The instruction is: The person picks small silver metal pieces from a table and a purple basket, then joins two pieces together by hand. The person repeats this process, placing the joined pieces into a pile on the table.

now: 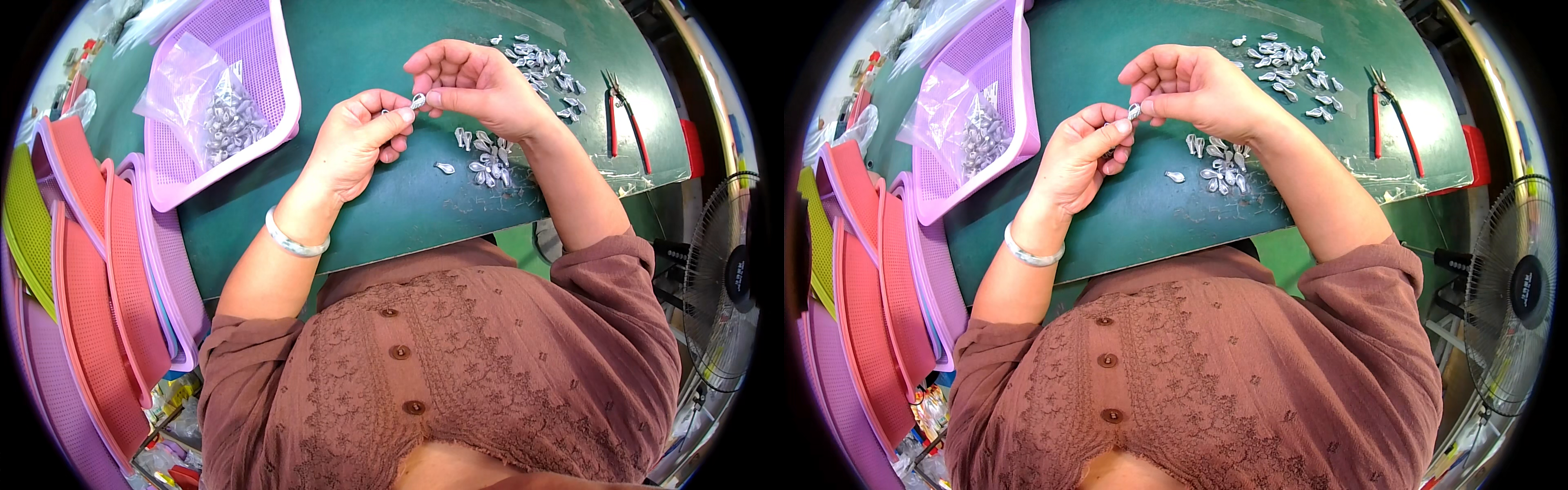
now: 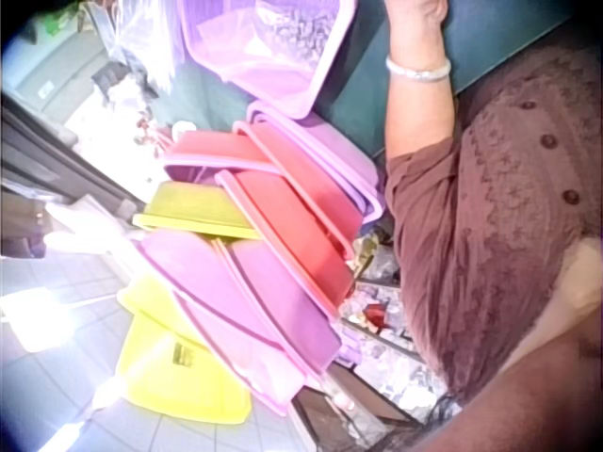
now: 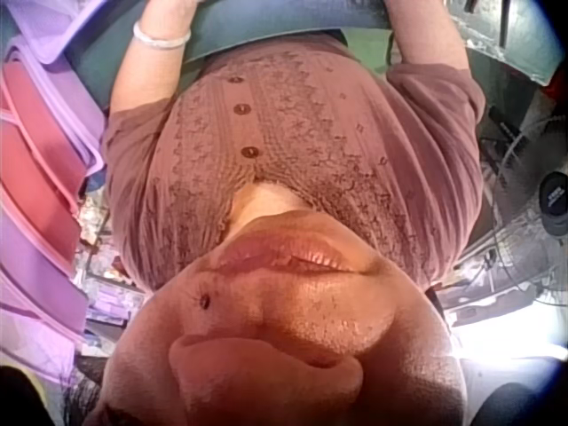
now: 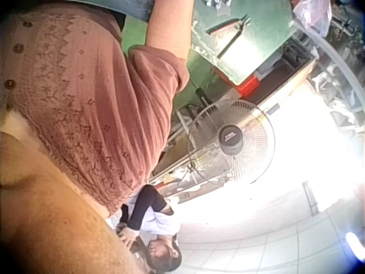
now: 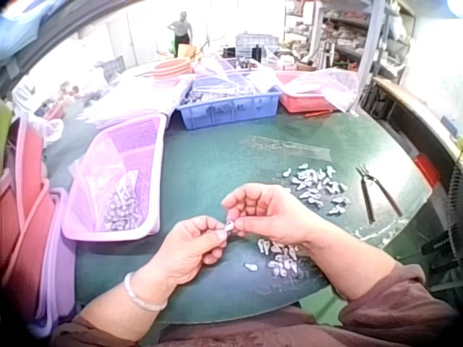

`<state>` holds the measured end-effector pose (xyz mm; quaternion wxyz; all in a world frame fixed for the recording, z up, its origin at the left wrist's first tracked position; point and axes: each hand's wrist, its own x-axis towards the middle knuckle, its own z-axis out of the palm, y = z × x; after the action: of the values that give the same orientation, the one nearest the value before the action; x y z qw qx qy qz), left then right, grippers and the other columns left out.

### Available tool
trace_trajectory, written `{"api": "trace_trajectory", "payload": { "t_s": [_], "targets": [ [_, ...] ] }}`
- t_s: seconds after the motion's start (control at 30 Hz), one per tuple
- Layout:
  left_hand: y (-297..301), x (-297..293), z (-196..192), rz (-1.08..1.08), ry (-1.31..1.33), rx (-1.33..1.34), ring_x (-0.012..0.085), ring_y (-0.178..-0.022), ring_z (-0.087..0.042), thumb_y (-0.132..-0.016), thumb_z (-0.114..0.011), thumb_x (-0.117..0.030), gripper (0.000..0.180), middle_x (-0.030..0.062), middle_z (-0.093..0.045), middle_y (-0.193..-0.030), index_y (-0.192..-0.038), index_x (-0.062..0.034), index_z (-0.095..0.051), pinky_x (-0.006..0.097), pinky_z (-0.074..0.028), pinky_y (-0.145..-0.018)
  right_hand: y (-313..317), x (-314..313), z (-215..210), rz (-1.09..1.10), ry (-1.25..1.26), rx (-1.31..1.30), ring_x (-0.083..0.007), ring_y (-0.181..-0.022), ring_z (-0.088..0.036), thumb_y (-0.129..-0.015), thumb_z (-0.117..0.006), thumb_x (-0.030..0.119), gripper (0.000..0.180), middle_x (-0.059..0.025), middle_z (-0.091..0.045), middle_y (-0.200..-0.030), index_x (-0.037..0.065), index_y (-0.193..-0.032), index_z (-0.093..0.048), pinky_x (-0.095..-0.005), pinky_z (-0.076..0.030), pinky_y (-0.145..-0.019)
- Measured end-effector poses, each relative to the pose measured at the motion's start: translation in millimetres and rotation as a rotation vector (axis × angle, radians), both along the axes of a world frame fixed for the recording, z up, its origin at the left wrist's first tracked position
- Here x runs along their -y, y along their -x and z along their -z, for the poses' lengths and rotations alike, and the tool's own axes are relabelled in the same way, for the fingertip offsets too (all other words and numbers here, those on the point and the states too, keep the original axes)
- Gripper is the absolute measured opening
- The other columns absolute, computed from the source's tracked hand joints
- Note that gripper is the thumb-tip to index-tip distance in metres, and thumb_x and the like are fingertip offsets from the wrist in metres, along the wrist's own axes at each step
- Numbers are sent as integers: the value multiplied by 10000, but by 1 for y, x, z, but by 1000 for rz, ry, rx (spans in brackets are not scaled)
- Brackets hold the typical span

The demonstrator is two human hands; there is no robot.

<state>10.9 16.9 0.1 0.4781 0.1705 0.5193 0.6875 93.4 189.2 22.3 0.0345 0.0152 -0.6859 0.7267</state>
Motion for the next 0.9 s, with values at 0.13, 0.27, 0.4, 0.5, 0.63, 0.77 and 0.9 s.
{"api": "trace_trajectory", "payload": {
  "t_s": [0.13, 0.27, 0.4, 0.5, 0.63, 0.77, 0.9],
  "targets": [
    [0, 0, 1, -12, -12, -27, 53, -574, -456, -822, -609, -112, 106, -1, -530, -714, -877, -38, -557, 169, -333, -477, 0, 0, 1, 7, -6, -13, -79, -753, -565, -748, -616, -5, 315, -35, -592, -854, -2, -1055, -547, -215, -475, -685],
    [0, -1, 0, -45, -24, -44, 53, -575, -463, -818, -611, -100, 105, -7, -524, -703, -884, -38, -559, 169, -340, -481, 0, -1, 1, -3, 0, -3, -74, -765, -561, -740, -624, -12, 331, -32, -589, -860, -1, -1061, -544, -209, -470, -692],
    [-1, -1, -1, -72, -29, -80, 47, -568, -467, -811, -618, -88, 105, -13, -518, -683, -884, -37, -562, 167, -345, -477, -1, -1, 0, -5, -6, 9, -73, -790, -556, -731, -628, -25, 350, -29, -583, -873, -1, -1069, -541, -205, -465, -708],
    [-2, -1, -1, -92, -40, -95, 43, -561, -467, -805, -625, -81, 107, -15, -517, -674, -881, -38, -563, 164, -346, -471, 0, -1, 2, -16, -46, -21, -75, -808, -554, -724, -631, -30, 362, -28, -579, -880, -1, -1073, -539, -203, -463, -722],
    [-3, -2, -2, -112, -38, -116, 41, -556, -464, -802, -627, -75, 110, -18, -515, -672, -882, -38, -561, 161, -347, -465, 0, -2, 3, -22, -44, -22, -85, -823, -550, -715, -627, -40, 366, -33, -574, -880, -4, -1069, -538, -211, -457, -751],
    [-3, -2, -2, -112, -50, -122, 38, -553, -459, -804, -622, -71, 108, -21, -512, -672, -885, -39, -558, 160, -347, -464, 0, -1, 1, -32, -46, -14, -101, -843, -544, -713, -609, -49, 356, -41, -564, -878, -10, -1059, -538, -229, -445, -787],
    [-4, -2, -3, -113, -53, -129, 37, -551, -454, -807, -618, -71, 104, -24, -509, -671, -885, -42, -556, 159, -344, -463, 0, -1, 2, -31, -64, -11, -103, -846, -542, -714, -603, -50, 356, -42, -562, -879, -13, -1061, -535, -230, -443, -788]
  ]
}}
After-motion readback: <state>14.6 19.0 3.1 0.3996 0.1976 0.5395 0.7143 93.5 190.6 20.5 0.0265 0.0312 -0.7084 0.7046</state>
